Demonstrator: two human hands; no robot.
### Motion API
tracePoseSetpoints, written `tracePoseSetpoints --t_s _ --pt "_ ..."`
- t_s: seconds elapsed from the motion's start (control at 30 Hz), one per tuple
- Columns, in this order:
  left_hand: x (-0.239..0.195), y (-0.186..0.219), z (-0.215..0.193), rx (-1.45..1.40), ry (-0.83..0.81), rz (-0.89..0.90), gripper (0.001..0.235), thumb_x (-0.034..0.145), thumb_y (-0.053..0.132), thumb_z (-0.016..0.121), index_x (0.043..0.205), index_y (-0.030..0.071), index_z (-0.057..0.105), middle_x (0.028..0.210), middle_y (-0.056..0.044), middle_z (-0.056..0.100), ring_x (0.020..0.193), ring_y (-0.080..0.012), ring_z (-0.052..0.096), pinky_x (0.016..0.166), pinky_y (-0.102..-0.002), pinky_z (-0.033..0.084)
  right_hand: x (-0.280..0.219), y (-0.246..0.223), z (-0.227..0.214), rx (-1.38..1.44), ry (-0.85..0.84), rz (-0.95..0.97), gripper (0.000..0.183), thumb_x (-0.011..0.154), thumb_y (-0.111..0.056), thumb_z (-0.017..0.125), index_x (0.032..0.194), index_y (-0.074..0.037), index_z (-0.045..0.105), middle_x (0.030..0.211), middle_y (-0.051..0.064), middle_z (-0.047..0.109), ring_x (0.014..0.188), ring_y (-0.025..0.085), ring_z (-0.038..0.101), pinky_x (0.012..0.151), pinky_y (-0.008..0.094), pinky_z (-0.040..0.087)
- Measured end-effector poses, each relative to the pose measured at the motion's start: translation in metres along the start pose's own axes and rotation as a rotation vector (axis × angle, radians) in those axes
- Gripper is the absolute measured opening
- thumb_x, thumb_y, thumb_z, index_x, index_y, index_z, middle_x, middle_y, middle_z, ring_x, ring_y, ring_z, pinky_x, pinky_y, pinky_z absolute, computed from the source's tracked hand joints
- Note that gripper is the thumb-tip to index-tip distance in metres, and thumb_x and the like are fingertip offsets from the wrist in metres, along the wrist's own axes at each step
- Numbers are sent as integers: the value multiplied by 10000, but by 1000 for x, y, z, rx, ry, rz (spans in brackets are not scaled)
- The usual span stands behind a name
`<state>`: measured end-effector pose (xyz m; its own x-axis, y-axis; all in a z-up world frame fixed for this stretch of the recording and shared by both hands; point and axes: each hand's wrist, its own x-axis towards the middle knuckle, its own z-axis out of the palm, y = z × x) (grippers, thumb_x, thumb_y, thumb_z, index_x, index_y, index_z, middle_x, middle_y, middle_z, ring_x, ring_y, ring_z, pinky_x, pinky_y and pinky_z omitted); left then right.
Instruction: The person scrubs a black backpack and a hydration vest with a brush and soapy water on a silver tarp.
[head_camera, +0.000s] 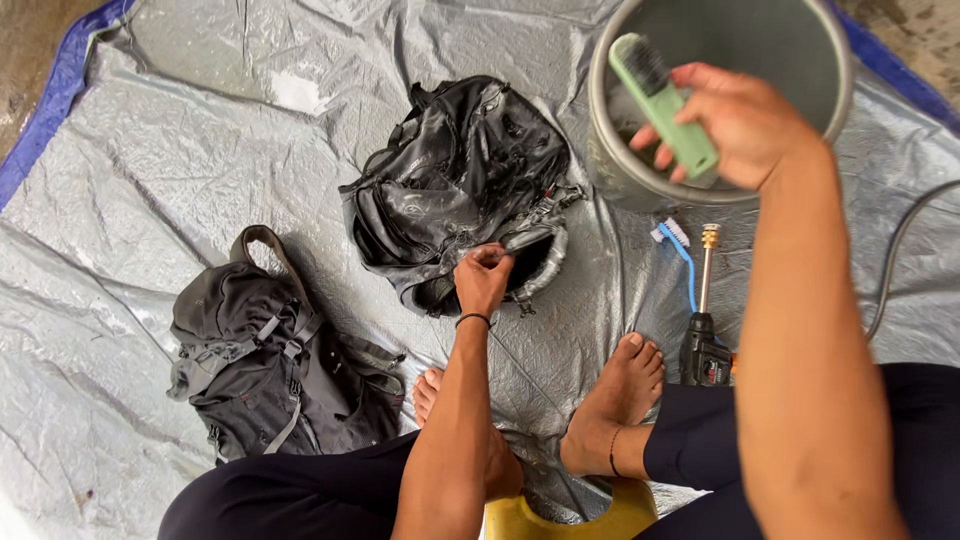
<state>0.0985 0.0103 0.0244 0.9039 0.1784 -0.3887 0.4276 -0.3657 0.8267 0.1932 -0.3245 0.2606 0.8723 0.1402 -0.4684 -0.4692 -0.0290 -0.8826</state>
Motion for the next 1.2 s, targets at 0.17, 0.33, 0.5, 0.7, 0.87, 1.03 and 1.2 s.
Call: tracePoseSetpoints --t_s 0.17,0.33,0.5,0.7,0.87,1.03,1.2 --pt "20 -22 6 -3 -165 38 406 1012 238 644 1397 123 702 1295 -193 771 1274 -453 688 1048 -592 558 -45 60 91 -43 -57 126 371 942 -78 559 1302 -160 596 822 260 722 451 251 623 345 346 487" --pt "51 -73 34 -66 -313 -71 433 1067 272 607 1466 161 731 1534 -147 657 1407 -423 603 1113 -531 522 -7 247 171 -265 -48 338 424 979 -157 581 1371 -12 650 817 202 777 509 181 642 345 257 479" --pt "6 -37 15 -228 -341 -330 619 1040 382 693 1576 87 599 1669 -193 489 1492 -444 507 1047 -513 615 41 322 223 -134 556 289 399 976 -329 640 1260 -71 748 1150 187 780 1098 325 775 845 500 633" --pt "12 -23 10 -229 -409 -354 653 1116 392 604 1623 -3 494 1735 -220 365 1557 -464 397 1079 -563 590 -70 221 291 -615 353 99 655 1047 -133 501 1638 107 351 1051 370 741 977 527 747 804 600 581" --pt "24 -44 24 -178 -457 -353 589 1131 408 552 1593 43 562 1700 -197 443 1551 -448 416 1173 -598 493 10 339 264 -813 574 -217 380 1014 -111 575 1331 61 456 774 180 650 647 351 691 565 446 568" --pt "17 -46 28 -201 -487 -386 686 1108 421 584 1630 -14 483 1550 -243 582 1175 -356 696 937 -502 643 1 288 258 -696 523 54 334 1062 -360 527 1125 -49 629 906 257 754 926 508 764 740 617 584" --pt "-11 -19 9 -277 -431 -495 734 1135 473 542 1634 -51 421 1607 -309 487 1383 -425 584 1107 -562 562 -93 259 292 -1008 143 267 932 1013 -278 565 1743 9 61 1057 316 754 1001 499 776 831 607 631"
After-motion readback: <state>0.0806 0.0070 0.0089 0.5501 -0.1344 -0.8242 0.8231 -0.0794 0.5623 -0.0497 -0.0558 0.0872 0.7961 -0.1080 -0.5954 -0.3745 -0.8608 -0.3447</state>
